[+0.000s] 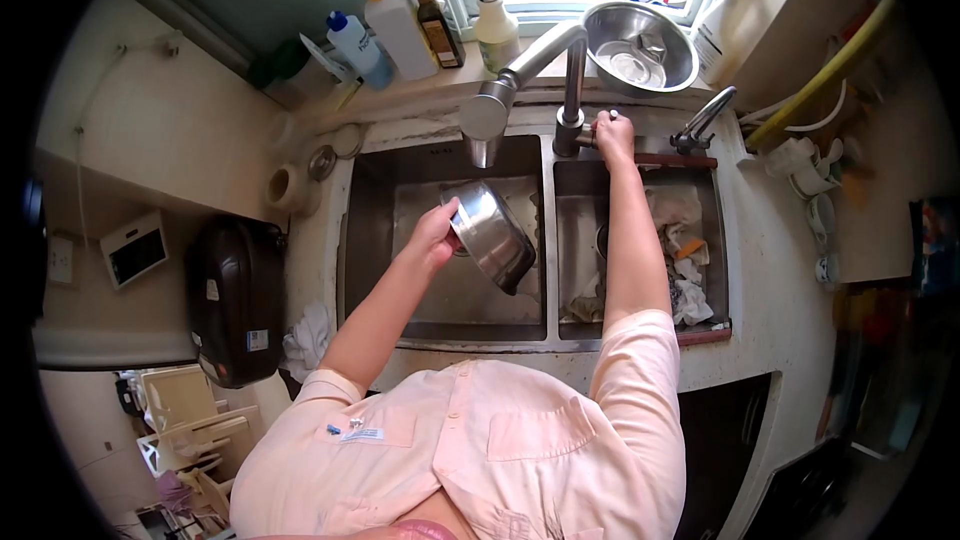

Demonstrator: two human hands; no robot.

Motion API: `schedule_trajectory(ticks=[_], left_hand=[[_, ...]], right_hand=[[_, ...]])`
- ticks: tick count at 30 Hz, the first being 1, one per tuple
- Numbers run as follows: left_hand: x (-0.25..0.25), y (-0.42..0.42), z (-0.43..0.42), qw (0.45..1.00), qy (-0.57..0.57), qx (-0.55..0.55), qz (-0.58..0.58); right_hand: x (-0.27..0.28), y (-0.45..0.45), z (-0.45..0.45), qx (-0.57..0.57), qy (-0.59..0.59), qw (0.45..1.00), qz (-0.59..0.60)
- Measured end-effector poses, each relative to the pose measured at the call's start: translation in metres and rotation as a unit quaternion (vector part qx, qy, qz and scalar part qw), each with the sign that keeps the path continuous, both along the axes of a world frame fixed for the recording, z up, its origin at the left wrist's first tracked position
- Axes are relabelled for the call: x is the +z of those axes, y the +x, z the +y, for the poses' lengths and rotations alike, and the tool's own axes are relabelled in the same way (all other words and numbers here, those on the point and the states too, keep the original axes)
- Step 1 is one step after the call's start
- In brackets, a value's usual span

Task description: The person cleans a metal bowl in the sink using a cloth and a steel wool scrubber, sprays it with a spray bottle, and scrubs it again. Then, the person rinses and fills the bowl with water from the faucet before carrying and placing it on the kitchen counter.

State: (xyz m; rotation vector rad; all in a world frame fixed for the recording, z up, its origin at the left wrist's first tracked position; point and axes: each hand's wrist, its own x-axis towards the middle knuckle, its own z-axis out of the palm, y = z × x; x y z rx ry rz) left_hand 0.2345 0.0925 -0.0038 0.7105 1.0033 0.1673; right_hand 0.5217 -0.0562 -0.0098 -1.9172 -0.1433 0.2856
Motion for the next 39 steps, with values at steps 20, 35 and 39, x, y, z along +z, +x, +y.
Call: schedule_trajectory(ticks=[20, 35, 39], left_hand=[[-0.015, 0.032, 0.011, 0.996, -0.074, 0.032, -0.024], [-0.022, 0.029, 0.007, 1.000, -0.021, 0.001, -0.011], [-0.022, 0.029, 0.005, 1.000, -0.021, 0.004, -0.007]], right_hand=[[0.001, -0.010, -0.008, 0.044, 0.042, 0.998, -0.017], [-0.016, 0.000, -0.014, 0.046, 0.094, 0.994, 0.016], [-0.013, -0.002, -0.014, 0.040, 0.108, 0.993, 0.023]])
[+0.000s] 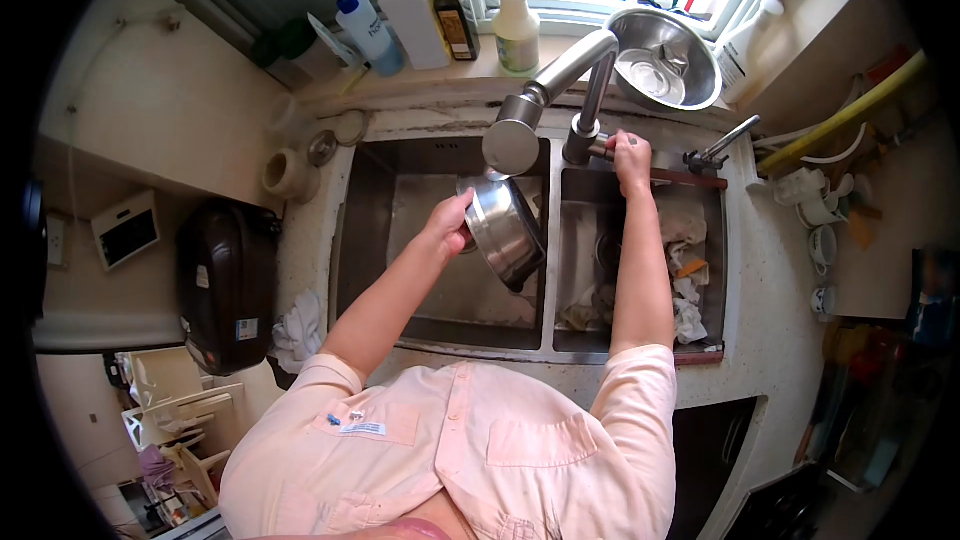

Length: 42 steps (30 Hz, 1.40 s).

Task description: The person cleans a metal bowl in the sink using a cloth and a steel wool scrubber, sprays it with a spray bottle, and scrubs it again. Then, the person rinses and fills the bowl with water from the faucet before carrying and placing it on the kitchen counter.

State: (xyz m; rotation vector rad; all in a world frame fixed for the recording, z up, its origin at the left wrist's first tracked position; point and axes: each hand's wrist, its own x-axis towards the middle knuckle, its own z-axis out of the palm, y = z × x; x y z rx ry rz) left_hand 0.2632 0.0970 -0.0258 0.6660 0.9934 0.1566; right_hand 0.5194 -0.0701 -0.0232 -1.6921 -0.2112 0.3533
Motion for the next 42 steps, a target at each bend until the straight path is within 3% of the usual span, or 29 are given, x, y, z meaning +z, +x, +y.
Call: schedule_trajectory(ticks=[5, 17, 20, 21, 22, 23, 24, 25, 29, 31, 33, 34, 37, 38, 41, 42], left_hand=[[-0.006, 0.002, 0.003, 1.000, 0.000, 0.003, -0.004], [0.003, 0.016, 0.005, 0.999, 0.021, -0.028, -0.003], [0.004, 0.016, -0.002, 0.996, 0.067, -0.055, -0.010], [0.003, 0.015, -0.007, 0.994, 0.090, -0.053, -0.012], [0.003, 0.014, -0.010, 0.992, 0.114, -0.051, -0.014], [0.005, 0.011, -0.013, 0.982, 0.183, -0.052, 0.000], [0.010, 0.007, -0.016, 0.966, 0.252, -0.052, 0.015], [0.014, 0.003, -0.017, 0.946, 0.318, -0.053, 0.031], [0.019, -0.015, -0.019, 0.942, 0.331, -0.054, 0.015], [0.012, -0.020, -0.019, 0.928, 0.371, -0.046, -0.004], [0.014, -0.031, -0.018, 0.906, 0.413, -0.085, 0.028], [0.006, -0.030, -0.018, 0.908, 0.412, -0.074, 0.020], [0.010, -0.026, -0.007, 0.922, 0.381, -0.072, 0.017], [0.010, -0.027, -0.005, 0.911, 0.405, -0.075, 0.017], [0.007, -0.033, -0.003, 0.873, 0.477, -0.106, 0.014], [0.009, -0.039, -0.007, 0.858, 0.498, -0.128, 0.008]], right_hand=[[-0.004, -0.006, 0.003, -0.033, 0.046, 0.997, -0.044], [-0.009, 0.000, -0.002, 0.007, 0.030, 0.999, 0.013], [-0.031, -0.003, 0.001, -0.034, 0.121, 0.992, 0.015], [-0.019, -0.021, 0.001, -0.074, -0.007, 0.997, -0.029], [-0.002, -0.036, -0.004, -0.005, -0.109, 0.993, -0.053], [-0.017, -0.058, -0.001, -0.060, -0.140, 0.966, -0.209], [0.012, -0.103, 0.009, -0.065, -0.114, 0.971, -0.201], [0.023, -0.139, 0.015, -0.015, -0.131, 0.949, -0.286], [0.038, -0.235, 0.039, 0.204, -0.193, 0.862, -0.422], [0.030, -0.213, 0.053, 0.149, -0.160, 0.875, -0.431], [-0.009, -0.172, 0.066, 0.221, -0.247, 0.913, -0.238], [-0.002, -0.172, 0.071, 0.203, -0.207, 0.927, -0.238], [0.029, -0.234, 0.081, 0.044, -0.265, 0.840, -0.471], [0.025, -0.239, 0.080, 0.060, -0.247, 0.822, -0.510], [-0.009, -0.200, 0.086, 0.094, -0.205, 0.907, -0.355], [0.005, -0.180, 0.083, 0.173, -0.315, 0.910, -0.207]])
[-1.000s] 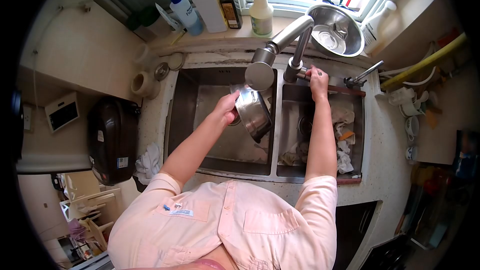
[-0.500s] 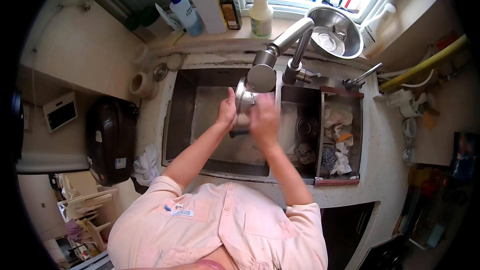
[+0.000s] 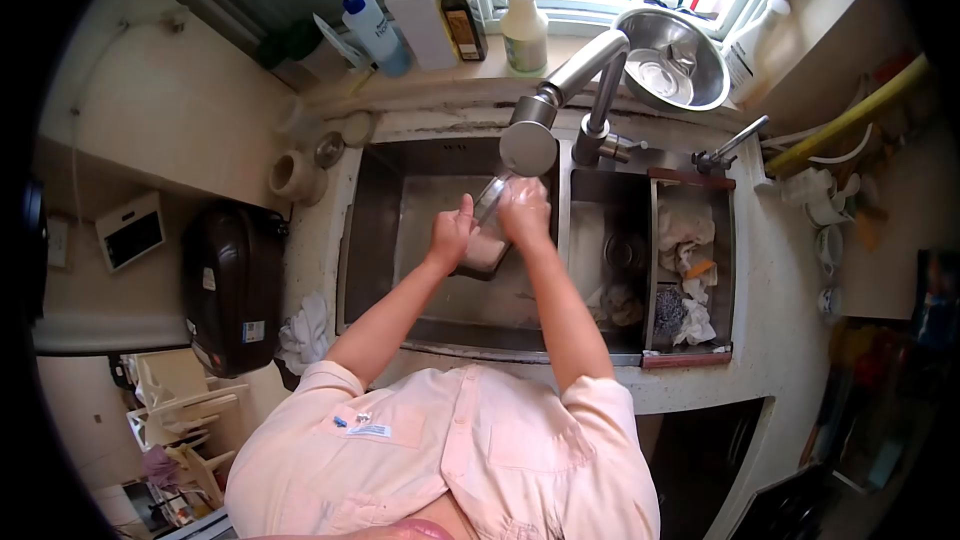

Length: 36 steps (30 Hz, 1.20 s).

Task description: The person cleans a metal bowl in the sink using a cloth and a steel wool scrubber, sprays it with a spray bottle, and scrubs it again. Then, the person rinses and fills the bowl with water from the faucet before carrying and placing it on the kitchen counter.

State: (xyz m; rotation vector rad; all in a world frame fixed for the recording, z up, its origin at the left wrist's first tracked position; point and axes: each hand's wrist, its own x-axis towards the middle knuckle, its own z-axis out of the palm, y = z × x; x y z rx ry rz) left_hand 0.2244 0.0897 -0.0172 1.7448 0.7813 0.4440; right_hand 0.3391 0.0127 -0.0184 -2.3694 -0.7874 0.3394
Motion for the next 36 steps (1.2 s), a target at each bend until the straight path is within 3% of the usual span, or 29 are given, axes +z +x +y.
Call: schedule_trajectory(ticks=[1, 3, 4, 7, 9, 10, 11, 12, 14, 15, 18, 20, 24, 27, 28, 31, 34, 35, 36], left_hand=[[0.001, -0.003, -0.001, 0.999, 0.027, -0.024, 0.002], [-0.003, -0.004, 0.009, 1.000, 0.007, -0.003, 0.016], [-0.006, -0.003, 0.011, 1.000, -0.004, 0.010, 0.022], [-0.008, 0.006, 0.014, 0.999, -0.026, 0.030, -0.011], [-0.001, 0.002, 0.017, 1.000, -0.031, -0.006, 0.000], [0.005, -0.002, 0.020, 0.999, -0.033, -0.022, 0.006], [0.013, -0.006, 0.021, 0.998, -0.061, -0.019, 0.004], [0.023, -0.009, 0.023, 0.996, -0.088, -0.016, 0.001], [0.028, -0.014, 0.037, 0.989, -0.146, -0.014, -0.019], [0.024, -0.016, 0.049, 0.983, -0.177, -0.014, -0.035], [0.024, -0.012, 0.070, 0.977, -0.200, -0.032, -0.061], [0.012, -0.012, 0.093, 0.981, -0.174, -0.060, -0.059], [-0.025, 0.008, 0.107, 0.999, 0.025, 0.008, -0.045], [-0.048, 0.014, 0.104, 0.999, 0.035, 0.025, -0.033], [0.011, 0.015, 0.079, 0.986, -0.160, 0.019, 0.042], [0.038, 0.021, 0.068, 0.981, -0.167, 0.009, 0.100], [0.015, 0.032, 0.054, 0.994, 0.097, -0.014, 0.051], [0.043, 0.034, 0.029, 0.974, 0.216, -0.021, 0.059], [0.039, 0.035, 0.009, 0.932, 0.359, -0.018, 0.043]], right_hand=[[-0.012, 0.016, 0.002, -0.015, -0.013, 0.998, 0.066], [0.001, -0.012, -0.001, -0.019, 0.030, 0.996, -0.084], [-0.019, -0.034, 0.005, -0.066, 0.081, 0.964, -0.246], [0.018, -0.066, -0.006, 0.054, 0.075, 0.961, -0.261], [-0.002, -0.037, -0.003, -0.011, 0.135, 0.983, -0.120], [-0.031, -0.006, -0.003, 0.021, 0.139, 0.983, -0.118], [-0.038, 0.014, -0.006, 0.004, 0.173, 0.985, 0.020], [-0.044, 0.034, -0.008, -0.033, 0.204, 0.967, 0.150], [-0.075, 0.055, -0.016, -0.050, 0.277, 0.915, 0.289], [-0.064, 0.057, -0.019, -0.105, 0.331, 0.850, 0.396], [-0.034, 0.048, -0.035, -0.113, 0.403, 0.770, 0.481], [-0.025, 0.045, -0.041, -0.116, 0.381, 0.777, 0.488], [-0.035, 0.030, -0.044, -0.127, 0.414, 0.762, 0.481], [-0.022, 0.017, -0.058, -0.177, 0.405, 0.783, 0.438], [-0.007, 0.011, -0.062, -0.179, 0.426, 0.773, 0.434], [0.014, -0.003, -0.070, -0.200, 0.443, 0.792, 0.369], [0.014, -0.017, -0.067, -0.183, 0.461, 0.802, 0.332], [0.017, -0.021, -0.063, -0.181, 0.461, 0.802, 0.334], [0.022, -0.026, -0.059, -0.178, 0.461, 0.802, 0.336]])
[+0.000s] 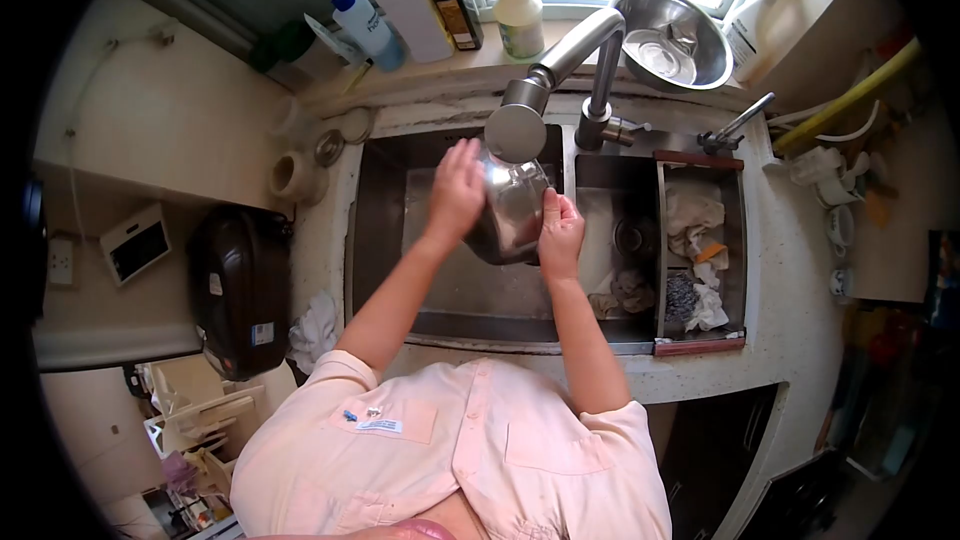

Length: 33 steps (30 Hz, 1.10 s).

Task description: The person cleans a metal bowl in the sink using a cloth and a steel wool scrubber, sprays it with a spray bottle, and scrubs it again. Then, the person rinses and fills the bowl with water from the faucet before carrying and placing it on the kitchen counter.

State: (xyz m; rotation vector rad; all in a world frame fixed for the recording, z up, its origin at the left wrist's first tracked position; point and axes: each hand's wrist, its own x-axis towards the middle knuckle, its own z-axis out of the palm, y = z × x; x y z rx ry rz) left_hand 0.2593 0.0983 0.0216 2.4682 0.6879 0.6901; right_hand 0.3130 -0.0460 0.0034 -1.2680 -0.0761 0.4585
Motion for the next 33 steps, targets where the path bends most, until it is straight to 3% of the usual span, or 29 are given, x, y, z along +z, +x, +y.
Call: schedule_trajectory(ticks=[1, 2, 3, 5, 7, 8, 11, 13, 15, 17, 18, 19, 21, 22, 23, 24, 27, 30, 32, 33], left_hand=[[0.009, -0.001, -0.022, 0.998, 0.062, -0.030, -0.015], [0.023, -0.008, -0.042, 0.985, 0.116, -0.111, 0.062], [0.019, -0.012, -0.063, 0.974, 0.188, -0.126, 0.029], [0.027, -0.007, -0.048, 0.979, 0.109, -0.166, 0.052], [0.010, 0.006, -0.011, 0.995, -0.054, -0.088, 0.012], [0.007, 0.007, 0.009, 0.977, -0.181, -0.079, 0.075], [-0.007, -0.005, -0.003, 0.992, -0.076, -0.092, 0.043], [0.024, -0.024, -0.034, 0.981, 0.042, -0.174, 0.071], [0.029, -0.024, -0.018, 0.972, 0.072, -0.180, 0.130], [0.010, -0.015, 0.023, 0.973, -0.134, -0.190, -0.005], [0.020, -0.013, 0.036, 0.977, -0.103, -0.184, -0.025], [0.028, -0.009, 0.050, 0.968, -0.141, -0.206, -0.005], [0.059, -0.007, 0.059, 0.951, -0.177, -0.198, 0.159], [0.064, -0.007, 0.060, 0.948, -0.175, -0.209, 0.166], [0.071, -0.004, 0.061, 0.916, -0.216, -0.237, 0.240], [0.078, -0.005, 0.057, 0.902, -0.228, -0.272, 0.247], [0.054, -0.014, 0.051, 0.801, -0.422, -0.328, 0.269], [0.043, -0.025, 0.032, 0.805, -0.477, -0.283, 0.210], [0.021, -0.031, 0.030, 0.818, -0.497, -0.242, 0.161], [0.019, -0.036, 0.031, 0.826, -0.503, -0.214, 0.133]], right_hand=[[0.003, -0.003, 0.004, 0.003, 0.002, 1.000, 0.000], [0.000, -0.005, 0.009, 0.019, -0.038, 0.999, -0.033], [-0.002, -0.010, 0.022, -0.025, 0.022, 0.999, -0.035], [0.007, -0.015, 0.020, -0.035, 0.010, 0.998, -0.045], [-0.001, -0.022, 0.013, -0.040, -0.032, 0.996, -0.077], [-0.004, -0.026, 0.007, -0.040, -0.056, 0.993, -0.092], [-0.002, -0.031, 0.006, -0.078, -0.108, 0.983, -0.126], [-0.003, -0.026, 0.003, -0.068, -0.102, 0.982, -0.144], [-0.001, -0.014, 0.000, -0.042, -0.098, 0.979, -0.172], [0.002, -0.003, -0.005, -0.010, -0.095, 0.974, -0.206], [-0.003, 0.003, -0.005, 0.007, -0.075, 0.977, -0.197], [-0.008, 0.012, -0.009, 0.069, -0.078, 0.978, -0.183], [0.002, 0.022, -0.009, 0.120, -0.074, 0.970, -0.201], [0.002, 0.024, -0.009, 0.137, -0.061, 0.973, -0.173], [-0.003, 0.027, -0.011, 0.165, -0.035, 0.972, -0.162], [-0.005, 0.027, -0.013, 0.176, -0.013, 0.969, -0.173], [0.005, 0.027, -0.032, 0.211, -0.049, 0.968, -0.127], [-0.005, 0.039, -0.065, 0.000, -0.070, 0.962, -0.264], [-0.003, 0.049, -0.114, -0.123, -0.232, 0.919, -0.294], [-0.024, 0.059, -0.146, -0.156, -0.377, 0.842, -0.353]])
